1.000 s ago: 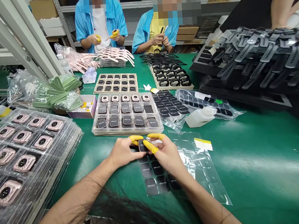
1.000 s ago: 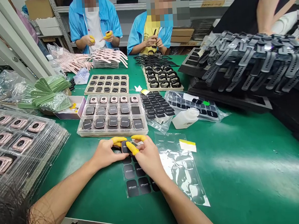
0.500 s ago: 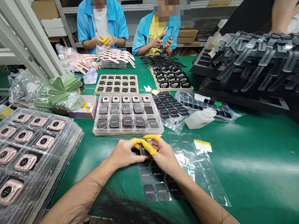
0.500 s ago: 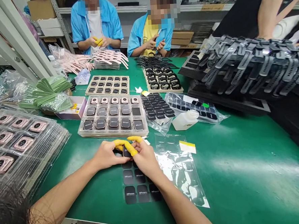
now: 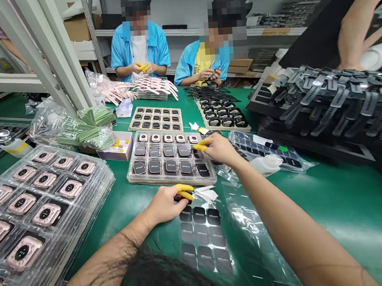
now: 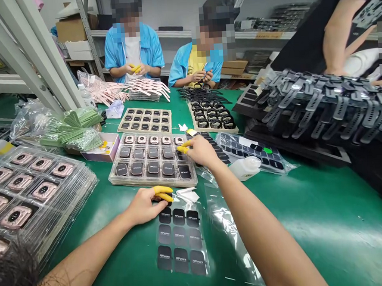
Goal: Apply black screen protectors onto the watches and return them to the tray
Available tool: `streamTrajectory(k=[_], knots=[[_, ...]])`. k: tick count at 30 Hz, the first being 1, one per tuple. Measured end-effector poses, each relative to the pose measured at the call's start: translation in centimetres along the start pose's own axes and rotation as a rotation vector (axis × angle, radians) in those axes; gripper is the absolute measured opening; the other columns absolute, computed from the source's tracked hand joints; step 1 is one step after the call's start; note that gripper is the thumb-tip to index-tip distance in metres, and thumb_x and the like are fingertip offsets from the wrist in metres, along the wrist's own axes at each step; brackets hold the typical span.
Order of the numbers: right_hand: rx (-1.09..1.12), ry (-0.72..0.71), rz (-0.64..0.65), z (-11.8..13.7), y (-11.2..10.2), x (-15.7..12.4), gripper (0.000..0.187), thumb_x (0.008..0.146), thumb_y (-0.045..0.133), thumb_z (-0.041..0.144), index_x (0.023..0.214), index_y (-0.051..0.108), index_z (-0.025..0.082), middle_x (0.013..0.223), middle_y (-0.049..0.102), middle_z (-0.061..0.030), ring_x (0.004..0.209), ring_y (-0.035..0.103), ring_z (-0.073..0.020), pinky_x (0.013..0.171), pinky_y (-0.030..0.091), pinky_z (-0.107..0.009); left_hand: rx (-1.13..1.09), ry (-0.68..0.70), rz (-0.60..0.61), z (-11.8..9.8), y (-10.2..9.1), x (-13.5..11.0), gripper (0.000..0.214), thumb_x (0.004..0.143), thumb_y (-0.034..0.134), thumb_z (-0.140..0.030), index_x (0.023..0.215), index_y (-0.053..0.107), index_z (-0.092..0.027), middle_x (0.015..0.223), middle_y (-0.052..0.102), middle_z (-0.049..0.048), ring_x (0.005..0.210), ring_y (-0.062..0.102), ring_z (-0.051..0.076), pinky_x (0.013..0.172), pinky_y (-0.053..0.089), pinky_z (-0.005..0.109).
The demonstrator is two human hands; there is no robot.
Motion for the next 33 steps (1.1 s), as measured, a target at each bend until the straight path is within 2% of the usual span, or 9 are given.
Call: streamTrajectory(k=[4,9,15,18,21,24,26,29,33], knots=[[-0.170,0.025,0.009,0.7,0.6,2.8,0.025,0.089,0.076,0.033,0.106,0.085,0.017,0.106,0.072,-0.0159,0.103,0.068,-0.0321,0.095,0.052,-0.044,-0.008,0.001,-0.003,-0.3,-0.2,0.1,0.043,0.079,0.067,-0.006,0.120,0.077,-0.018,0.103,0.087,0.0037,0.091,0.085,0.027,0.092,0.071,0.034],[-0.123,0.024,0.126,1.1,2.1,4.6,0.016,0.077,0.089,0.030,0.080,0.080,0.017,0.079,0.072,-0.0099,0.103,0.068,-0.0315,0.094,0.052,-0.041,0.012,-0.043,-0.011,-0.6,-0.4,0.2,0.037,0.083,0.074,-0.020,0.120,0.078,-0.016,0.100,0.087,0.0069,0.089,0.085,0.028,0.090,0.071,0.036],[0.021,0.054,0.133,1.6,1.5,4.0,0.022,0.075,0.088,0.026,0.086,0.070,0.019,0.090,0.075,-0.0056,0.078,0.070,-0.0207,0.078,0.058,-0.036,0.025,-0.125,0.002,-0.1,-0.4,0.2,0.040,0.085,0.073,-0.025,0.123,0.079,-0.018,0.104,0.087,0.0057,0.093,0.084,0.024,0.094,0.068,0.034],[0.358,0.075,0.027,2.2,0.3,0.8,0.032,0.075,0.089,0.033,0.094,0.067,0.020,0.098,0.073,-0.0054,0.077,0.071,-0.0193,0.076,0.062,-0.037,0.041,-0.155,-0.001,0.3,-0.5,0.3,0.042,0.085,0.073,-0.027,0.126,0.078,-0.017,0.105,0.087,0.0071,0.094,0.084,0.024,0.094,0.067,0.035],[0.779,0.071,0.020,2.8,0.3,-5.7,0.047,0.073,0.092,0.047,0.105,0.068,0.022,0.101,0.073,-0.0049,0.085,0.074,-0.0210,0.081,0.065,-0.040,0.056,-0.209,0.002,0.5,-0.6,0.2,0.053,0.081,0.082,-0.034,0.131,0.076,-0.017,0.105,0.087,0.0073,0.094,0.083,0.025,0.093,0.065,0.036],[0.892,0.141,0.035,2.7,1.9,-13.1,0.055,0.069,0.096,0.052,0.109,0.070,0.024,0.092,0.070,-0.0017,0.081,0.074,-0.0199,0.079,0.066,-0.037,0.022,-0.224,0.018,0.4,-0.5,0.2,0.080,0.068,0.095,-0.042,0.140,0.071,-0.017,0.106,0.087,0.0074,0.099,0.082,0.026,0.094,0.064,0.035],[0.904,0.220,0.071,2.3,3.8,-16.8,0.059,0.068,0.096,0.053,0.115,0.071,0.027,0.098,0.068,-0.0018,0.074,0.073,-0.0185,0.071,0.066,-0.036,0.045,-0.213,0.009,0.1,-0.6,0.1,0.092,0.062,0.099,-0.042,0.144,0.068,-0.017,0.102,0.086,0.0067,0.097,0.081,0.026,0.092,0.065,0.035],[0.860,0.155,0.068,2.6,5.4,-18.9,0.041,0.077,0.089,0.056,0.104,0.077,0.028,0.107,0.064,-0.0048,0.072,0.070,-0.0168,0.069,0.066,-0.036,0.089,-0.204,-0.017,0.0,-0.6,-0.1,0.092,0.062,0.099,-0.039,0.145,0.067,-0.017,0.101,0.086,0.0062,0.093,0.081,0.025,0.090,0.065,0.035],[0.738,-0.004,0.009,3.4,5.8,-18.9,0.024,0.089,0.078,0.050,0.092,0.076,0.027,0.106,0.063,-0.0060,0.084,0.071,-0.0202,0.071,0.066,-0.035,0.072,-0.182,-0.061,0.0,-0.7,-0.3,0.077,0.067,0.097,-0.039,0.136,0.072,-0.015,0.105,0.086,0.0083,0.093,0.081,0.025,0.090,0.066,0.034]])
Point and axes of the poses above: each hand's wrist, its own x-axis towards the middle knuckle, its own y-axis out of the palm, z = x × y, the point moved 7 cm from there along x, towards the middle knuckle
